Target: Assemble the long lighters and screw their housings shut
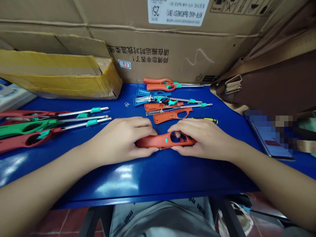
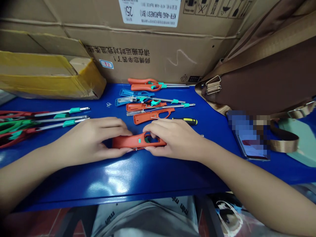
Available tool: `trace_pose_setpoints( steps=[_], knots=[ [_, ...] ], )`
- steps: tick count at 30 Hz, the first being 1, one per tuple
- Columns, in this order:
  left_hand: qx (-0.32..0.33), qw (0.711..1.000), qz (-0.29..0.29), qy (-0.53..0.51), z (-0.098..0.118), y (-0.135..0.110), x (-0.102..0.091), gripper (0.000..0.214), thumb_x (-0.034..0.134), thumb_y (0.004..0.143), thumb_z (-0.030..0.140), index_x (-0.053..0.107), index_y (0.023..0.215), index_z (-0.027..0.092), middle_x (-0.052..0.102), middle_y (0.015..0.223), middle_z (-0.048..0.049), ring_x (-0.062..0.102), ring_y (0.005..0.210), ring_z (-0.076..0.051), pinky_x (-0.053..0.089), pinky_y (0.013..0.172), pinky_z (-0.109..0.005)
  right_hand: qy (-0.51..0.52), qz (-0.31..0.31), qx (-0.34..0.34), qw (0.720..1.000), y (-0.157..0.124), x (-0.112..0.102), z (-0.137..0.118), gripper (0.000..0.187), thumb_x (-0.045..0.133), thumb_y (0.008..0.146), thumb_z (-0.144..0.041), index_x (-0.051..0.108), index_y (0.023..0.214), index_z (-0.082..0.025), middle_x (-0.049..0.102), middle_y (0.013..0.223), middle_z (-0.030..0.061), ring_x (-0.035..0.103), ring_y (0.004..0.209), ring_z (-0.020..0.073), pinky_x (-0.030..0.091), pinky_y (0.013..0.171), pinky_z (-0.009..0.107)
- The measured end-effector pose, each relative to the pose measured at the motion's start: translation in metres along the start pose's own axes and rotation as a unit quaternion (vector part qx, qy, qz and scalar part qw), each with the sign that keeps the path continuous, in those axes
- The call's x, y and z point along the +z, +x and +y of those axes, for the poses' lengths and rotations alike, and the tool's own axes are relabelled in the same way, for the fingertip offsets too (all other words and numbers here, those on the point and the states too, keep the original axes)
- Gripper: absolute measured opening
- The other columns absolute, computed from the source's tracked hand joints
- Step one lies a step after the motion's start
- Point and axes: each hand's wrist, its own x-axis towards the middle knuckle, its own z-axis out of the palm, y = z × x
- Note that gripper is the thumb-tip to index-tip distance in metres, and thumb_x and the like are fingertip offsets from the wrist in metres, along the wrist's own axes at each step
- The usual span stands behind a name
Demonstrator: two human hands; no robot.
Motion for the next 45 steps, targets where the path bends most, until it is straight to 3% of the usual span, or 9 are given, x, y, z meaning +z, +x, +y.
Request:
trace_pose_setpoints(
  steps=[7,27,32,38,42,45],
  knots=[
    [0.027,0.995,-0.008,0.092,0.004,-0.003,0.001,0.022,0.067,0.095,0.039,0.075,0.103,0.019,0.074,0.095,-0.0035,0.07,0.085,-0.022,0.05,0.073,-0.034,0.009,0.001,-0.024,1.0,0.002,0.007,0.007,0.026,0.069,0.093,-0.035,0.065,0.115,-0.022,0.066,0.117,0.0075,0.064,0.105,0.022,0.048,0.081,0.032],
    [0.01,0.991,-0.059,0.119,0.007,-0.007,-0.003,0.023,0.066,0.095,0.04,0.075,0.105,0.021,0.072,0.095,-0.0027,0.071,0.083,-0.023,0.049,0.067,-0.035,0.095,-0.029,-0.003,0.995,0.001,0.014,0.007,0.028,0.07,0.095,-0.031,0.064,0.119,-0.018,0.062,0.12,0.0073,0.061,0.109,0.0201,0.049,0.093,0.034],
    [0.02,0.987,-0.061,0.145,0.014,-0.007,0.001,0.016,0.067,0.095,0.034,0.074,0.091,0.02,0.067,0.085,-0.0011,0.067,0.077,-0.022,0.046,0.064,-0.036,0.115,-0.024,0.02,0.993,0.002,0.015,0.005,0.027,0.074,0.092,-0.03,0.066,0.115,-0.019,0.064,0.117,0.0067,0.062,0.108,0.0207,0.05,0.096,0.035],
    [0.043,0.975,-0.029,0.215,0.021,-0.006,0.01,0.016,0.064,0.094,0.029,0.071,0.088,0.017,0.065,0.081,-0.0027,0.064,0.074,-0.024,0.043,0.06,-0.038,-0.005,-0.034,-0.008,0.999,0.002,0.013,0.001,0.025,0.069,0.093,-0.029,0.069,0.115,-0.017,0.068,0.114,0.0073,0.067,0.101,0.0231,0.054,0.083,0.035],
    [0.034,0.981,-0.017,0.188,0.013,-0.005,0.011,0.016,0.058,0.099,0.028,0.07,0.099,0.018,0.069,0.088,-0.0027,0.067,0.078,-0.023,0.045,0.065,-0.036,-0.053,-0.043,-0.033,0.997,0.002,0.01,0.003,0.026,0.055,0.103,-0.034,0.069,0.116,-0.017,0.068,0.116,0.0088,0.068,0.098,0.0228,0.055,0.08,0.036],
    [0.023,0.988,-0.006,0.154,0.006,-0.005,0.01,0.029,0.047,0.107,0.036,0.068,0.098,0.018,0.069,0.088,-0.0019,0.068,0.076,-0.021,0.046,0.067,-0.034,-0.044,-0.046,-0.036,0.997,0.002,0.007,0.006,0.033,0.045,0.108,-0.038,0.069,0.109,-0.015,0.067,0.109,0.0092,0.067,0.095,0.0215,0.055,0.079,0.035]
  ],
)
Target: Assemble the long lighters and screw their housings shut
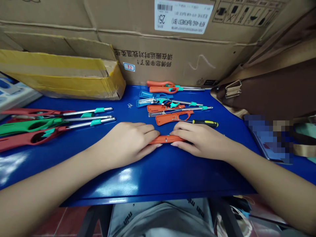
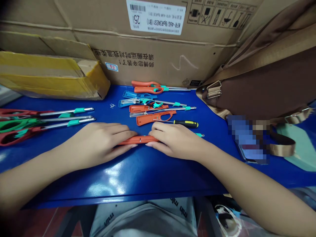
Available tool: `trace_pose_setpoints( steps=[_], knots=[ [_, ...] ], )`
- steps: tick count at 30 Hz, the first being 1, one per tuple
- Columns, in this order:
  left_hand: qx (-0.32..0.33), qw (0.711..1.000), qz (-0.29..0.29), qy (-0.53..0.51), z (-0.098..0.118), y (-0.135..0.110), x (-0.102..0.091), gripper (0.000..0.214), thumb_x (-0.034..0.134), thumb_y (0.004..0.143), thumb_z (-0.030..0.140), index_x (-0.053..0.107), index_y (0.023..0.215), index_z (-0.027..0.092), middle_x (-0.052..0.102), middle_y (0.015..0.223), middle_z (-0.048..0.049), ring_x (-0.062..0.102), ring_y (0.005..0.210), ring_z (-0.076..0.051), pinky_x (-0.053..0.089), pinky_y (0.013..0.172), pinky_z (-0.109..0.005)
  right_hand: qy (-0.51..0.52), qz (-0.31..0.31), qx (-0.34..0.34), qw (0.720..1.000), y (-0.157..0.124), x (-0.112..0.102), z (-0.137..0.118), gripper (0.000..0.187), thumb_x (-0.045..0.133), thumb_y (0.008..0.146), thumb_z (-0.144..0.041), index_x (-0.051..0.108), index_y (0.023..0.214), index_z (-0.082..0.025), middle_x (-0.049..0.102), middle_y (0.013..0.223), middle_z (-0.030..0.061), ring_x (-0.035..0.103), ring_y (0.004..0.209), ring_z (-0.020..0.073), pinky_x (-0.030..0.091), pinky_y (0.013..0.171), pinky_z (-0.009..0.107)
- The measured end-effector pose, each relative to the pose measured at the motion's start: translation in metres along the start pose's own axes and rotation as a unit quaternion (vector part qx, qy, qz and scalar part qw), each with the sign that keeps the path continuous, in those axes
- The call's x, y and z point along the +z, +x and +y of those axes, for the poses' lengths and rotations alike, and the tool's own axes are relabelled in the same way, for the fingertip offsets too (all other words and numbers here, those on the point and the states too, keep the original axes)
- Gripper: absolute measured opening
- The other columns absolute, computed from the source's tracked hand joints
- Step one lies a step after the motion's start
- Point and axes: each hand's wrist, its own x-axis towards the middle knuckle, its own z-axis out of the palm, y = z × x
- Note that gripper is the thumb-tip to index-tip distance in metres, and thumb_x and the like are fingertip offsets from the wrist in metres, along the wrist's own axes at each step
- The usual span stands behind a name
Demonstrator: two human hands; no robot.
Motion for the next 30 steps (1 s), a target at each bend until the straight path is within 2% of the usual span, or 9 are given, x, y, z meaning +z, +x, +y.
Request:
trace_pose_setpoints(
  steps=[3,9,13,18,22,25,27,28,30],
  knots=[
    [-0.002,1.0,0.005,-0.028,-0.003,0.001,0.002,0.036,0.042,0.109,0.042,0.067,0.097,0.018,0.068,0.086,-0.0017,0.068,0.076,-0.02,0.046,0.067,-0.033,0.006,0.006,-0.001,1.0,-0.001,-0.001,0.0,0.036,0.043,0.109,-0.038,0.068,0.102,-0.014,0.067,0.102,0.0088,0.066,0.09,0.0207,0.054,0.079,0.034],
    [-0.001,0.998,0.002,-0.06,0.001,0.002,0.002,0.035,0.041,0.11,0.038,0.064,0.093,0.017,0.065,0.08,-0.0006,0.063,0.068,-0.018,0.043,0.062,-0.031,0.005,0.02,-0.002,1.0,-0.002,-0.001,-0.005,0.04,0.04,0.11,-0.038,0.066,0.09,-0.014,0.064,0.089,0.0068,0.063,0.08,0.019,0.051,0.074,0.032],
    [-0.003,0.998,-0.001,-0.055,0.0,0.003,0.0,0.034,0.041,0.109,0.037,0.061,0.089,0.018,0.063,0.078,0.0001,0.062,0.066,-0.017,0.041,0.061,-0.03,0.026,0.008,0.02,0.999,-0.002,-0.006,-0.001,0.038,0.046,0.108,-0.042,0.067,0.091,-0.015,0.066,0.09,0.006,0.064,0.083,0.0186,0.048,0.076,0.03],
    [0.004,0.999,0.01,-0.037,-0.009,0.004,-0.003,0.035,0.04,0.11,0.037,0.061,0.091,0.017,0.063,0.079,-0.0009,0.062,0.068,-0.017,0.041,0.063,-0.03,0.004,-0.012,0.054,0.998,-0.006,-0.017,0.009,0.027,0.057,0.104,-0.04,0.07,0.098,-0.017,0.071,0.09,0.0049,0.065,0.078,0.0183,0.042,0.068,0.029],
    [0.001,0.999,0.003,-0.053,-0.014,0.003,-0.006,0.038,0.038,0.11,0.039,0.063,0.093,0.017,0.063,0.079,-0.0017,0.061,0.068,-0.018,0.041,0.062,-0.03,-0.056,-0.002,0.028,0.998,-0.008,-0.02,0.01,0.034,0.052,0.106,-0.04,0.07,0.092,-0.016,0.07,0.083,0.0054,0.062,0.071,0.0187,0.038,0.065,0.031],
    [-0.031,0.993,-0.013,-0.111,-0.013,0.003,-0.01,0.036,0.04,0.109,0.041,0.065,0.097,0.017,0.065,0.08,-0.0018,0.062,0.07,-0.018,0.043,0.063,-0.029,-0.073,0.026,0.013,0.997,-0.009,-0.019,0.011,0.036,0.049,0.107,-0.041,0.068,0.088,-0.016,0.069,0.078,0.0039,0.06,0.066,0.0171,0.036,0.063,0.03],
    [-0.071,0.974,-0.02,-0.214,-0.01,0.004,-0.013,0.034,0.045,0.107,0.042,0.065,0.096,0.018,0.066,0.081,-0.0013,0.063,0.072,-0.016,0.045,0.064,-0.027,-0.076,0.053,0.014,0.996,-0.008,-0.018,0.011,0.034,0.048,0.107,-0.038,0.069,0.092,-0.016,0.072,0.08,0.0034,0.062,0.066,0.0166,0.037,0.063,0.03],
    [-0.099,0.951,-0.023,-0.291,-0.008,0.006,-0.013,0.034,0.046,0.106,0.043,0.065,0.093,0.018,0.065,0.077,-0.0006,0.061,0.069,-0.015,0.045,0.061,-0.025,-0.087,0.07,0.012,0.994,-0.007,-0.019,0.012,0.034,0.046,0.108,-0.038,0.069,0.096,-0.016,0.074,0.083,0.004,0.064,0.068,0.0171,0.038,0.063,0.031],
    [-0.164,0.867,-0.033,-0.47,-0.004,0.01,-0.013,0.041,0.045,0.106,0.046,0.06,0.081,0.018,0.056,0.063,0.0019,0.051,0.053,-0.012,0.04,0.049,-0.023,-0.119,0.103,-0.01,0.988,-0.006,-0.019,0.011,0.041,0.044,0.109,-0.046,0.069,0.11,-0.013,0.077,0.095,0.0075,0.069,0.076,0.0199,0.041,0.066,0.032]
  ],
)
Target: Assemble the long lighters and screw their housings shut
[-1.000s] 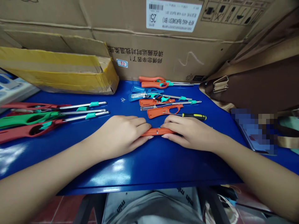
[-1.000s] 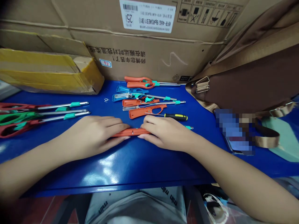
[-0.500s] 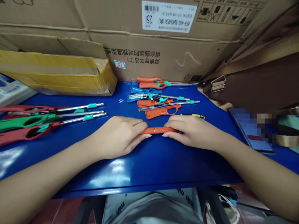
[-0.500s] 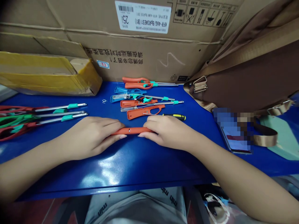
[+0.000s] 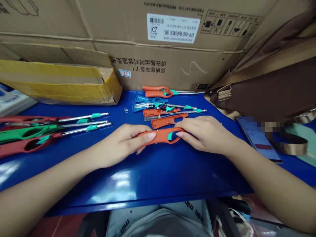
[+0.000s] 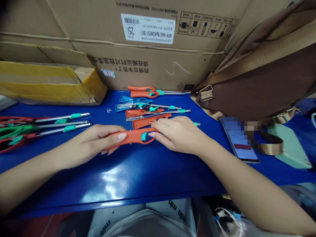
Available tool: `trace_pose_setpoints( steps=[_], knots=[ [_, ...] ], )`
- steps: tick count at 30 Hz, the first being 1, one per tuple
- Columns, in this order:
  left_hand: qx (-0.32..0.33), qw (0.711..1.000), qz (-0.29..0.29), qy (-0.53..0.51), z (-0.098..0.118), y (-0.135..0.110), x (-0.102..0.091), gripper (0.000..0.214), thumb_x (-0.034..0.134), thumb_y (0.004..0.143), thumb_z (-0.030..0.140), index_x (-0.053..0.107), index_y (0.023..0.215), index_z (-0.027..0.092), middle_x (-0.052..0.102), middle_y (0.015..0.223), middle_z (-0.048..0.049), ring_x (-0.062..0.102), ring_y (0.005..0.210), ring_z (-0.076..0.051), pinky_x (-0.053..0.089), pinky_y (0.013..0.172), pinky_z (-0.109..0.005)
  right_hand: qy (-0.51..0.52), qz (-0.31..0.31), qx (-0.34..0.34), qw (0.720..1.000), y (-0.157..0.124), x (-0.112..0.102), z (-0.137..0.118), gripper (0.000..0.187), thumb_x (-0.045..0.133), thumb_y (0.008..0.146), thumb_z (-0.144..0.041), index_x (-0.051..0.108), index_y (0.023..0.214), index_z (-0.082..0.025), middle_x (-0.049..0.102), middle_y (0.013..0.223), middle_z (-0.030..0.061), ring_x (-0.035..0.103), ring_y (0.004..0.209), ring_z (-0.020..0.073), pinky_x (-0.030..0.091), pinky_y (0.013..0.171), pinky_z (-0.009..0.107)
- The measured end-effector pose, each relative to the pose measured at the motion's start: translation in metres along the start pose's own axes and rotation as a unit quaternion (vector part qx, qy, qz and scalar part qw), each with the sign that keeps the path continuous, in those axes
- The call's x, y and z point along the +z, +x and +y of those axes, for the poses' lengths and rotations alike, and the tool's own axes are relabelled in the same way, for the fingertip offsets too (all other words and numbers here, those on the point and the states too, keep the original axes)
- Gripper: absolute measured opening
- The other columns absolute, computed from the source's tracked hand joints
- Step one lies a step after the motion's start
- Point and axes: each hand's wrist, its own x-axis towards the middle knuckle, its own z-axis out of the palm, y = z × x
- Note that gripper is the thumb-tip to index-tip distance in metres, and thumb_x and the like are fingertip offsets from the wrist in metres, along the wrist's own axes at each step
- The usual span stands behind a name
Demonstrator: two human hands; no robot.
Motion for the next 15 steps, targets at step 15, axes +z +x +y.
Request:
trace_pose_setpoints(
  steps=[15],
  knots=[
    [0.206,0.953,0.047,0.216,-0.004,-0.006,-0.001,0.025,0.062,0.102,0.035,0.071,0.116,0.017,0.076,0.103,-0.0054,0.071,0.089,-0.014,0.055,0.081,-0.02,-0.001,0.009,-0.018,1.0,-0.001,-0.003,-0.008,0.037,0.041,0.11,-0.04,0.069,0.101,-0.017,0.077,0.092,0.0055,0.068,0.074,0.0172,0.039,0.06,0.031]
  ],
)
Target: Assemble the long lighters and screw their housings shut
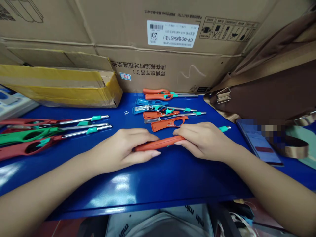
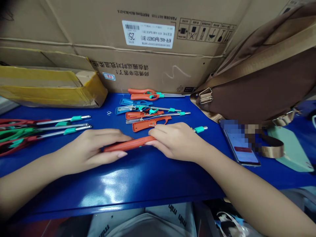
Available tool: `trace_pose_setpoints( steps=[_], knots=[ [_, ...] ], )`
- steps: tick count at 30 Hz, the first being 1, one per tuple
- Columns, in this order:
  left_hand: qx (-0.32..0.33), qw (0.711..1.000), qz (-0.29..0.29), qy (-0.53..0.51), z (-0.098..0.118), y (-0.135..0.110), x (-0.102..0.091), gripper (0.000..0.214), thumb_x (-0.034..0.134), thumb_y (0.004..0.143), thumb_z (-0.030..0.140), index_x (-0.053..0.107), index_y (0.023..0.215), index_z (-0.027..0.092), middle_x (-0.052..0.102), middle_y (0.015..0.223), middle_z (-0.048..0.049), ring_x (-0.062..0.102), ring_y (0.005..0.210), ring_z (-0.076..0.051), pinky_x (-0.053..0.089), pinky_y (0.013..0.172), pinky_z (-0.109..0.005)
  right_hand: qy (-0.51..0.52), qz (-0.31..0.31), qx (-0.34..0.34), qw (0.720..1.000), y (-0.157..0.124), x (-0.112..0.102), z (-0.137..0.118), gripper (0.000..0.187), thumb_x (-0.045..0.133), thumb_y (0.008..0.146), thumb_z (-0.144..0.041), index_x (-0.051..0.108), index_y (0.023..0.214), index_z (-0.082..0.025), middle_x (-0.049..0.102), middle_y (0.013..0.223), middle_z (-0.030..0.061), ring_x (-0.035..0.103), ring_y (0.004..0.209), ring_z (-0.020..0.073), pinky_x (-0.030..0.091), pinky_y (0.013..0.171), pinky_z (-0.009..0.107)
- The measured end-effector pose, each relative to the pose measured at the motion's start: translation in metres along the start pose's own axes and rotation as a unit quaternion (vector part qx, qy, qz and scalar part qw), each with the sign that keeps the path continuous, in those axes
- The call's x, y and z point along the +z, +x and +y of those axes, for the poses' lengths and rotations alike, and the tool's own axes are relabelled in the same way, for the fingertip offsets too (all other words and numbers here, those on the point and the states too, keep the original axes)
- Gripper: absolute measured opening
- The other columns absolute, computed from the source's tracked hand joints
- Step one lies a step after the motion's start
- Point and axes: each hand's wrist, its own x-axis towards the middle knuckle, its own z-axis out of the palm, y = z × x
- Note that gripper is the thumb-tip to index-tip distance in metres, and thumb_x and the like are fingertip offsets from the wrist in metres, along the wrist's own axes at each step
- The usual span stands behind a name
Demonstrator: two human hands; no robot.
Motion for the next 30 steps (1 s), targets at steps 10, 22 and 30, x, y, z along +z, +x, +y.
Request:
trace_pose_setpoints(
  steps=[10,22,30],
  knots=[
    [0.05,0.998,0.031,0.021,0.007,-0.005,0.013,0.019,0.063,0.101,0.022,0.072,0.115,0.014,0.074,0.1,-0.0065,0.069,0.086,-0.015,0.055,0.079,-0.024,0.058,-0.022,-0.044,0.997,0.001,0.007,-0.011,0.043,0.042,0.109,-0.045,0.07,0.114,-0.013,0.078,0.097,0.0076,0.071,0.079,0.0187,0.048,0.066,0.03],
    [0.055,0.998,0.034,0.024,0.005,-0.005,0.01,0.023,0.059,0.102,0.023,0.072,0.12,0.018,0.077,0.097,-0.0073,0.07,0.082,-0.015,0.055,0.074,-0.025,0.071,-0.038,-0.048,0.996,-0.001,0.007,-0.01,0.038,0.046,0.108,-0.04,0.071,0.119,-0.014,0.079,0.103,0.0102,0.075,0.09,0.0214,0.054,0.074,0.033],
    [0.076,0.995,0.047,0.043,-0.002,-0.005,-0.002,0.024,0.067,0.097,0.021,0.07,0.12,0.019,0.076,0.096,-0.0062,0.069,0.08,-0.015,0.054,0.073,-0.024,0.076,-0.076,0.004,0.994,-0.001,-0.002,-0.006,0.027,0.049,0.104,-0.026,0.073,0.107,-0.014,0.076,0.082,0.0032,0.068,0.068,0.0189,0.042,0.066,0.033]
  ],
)
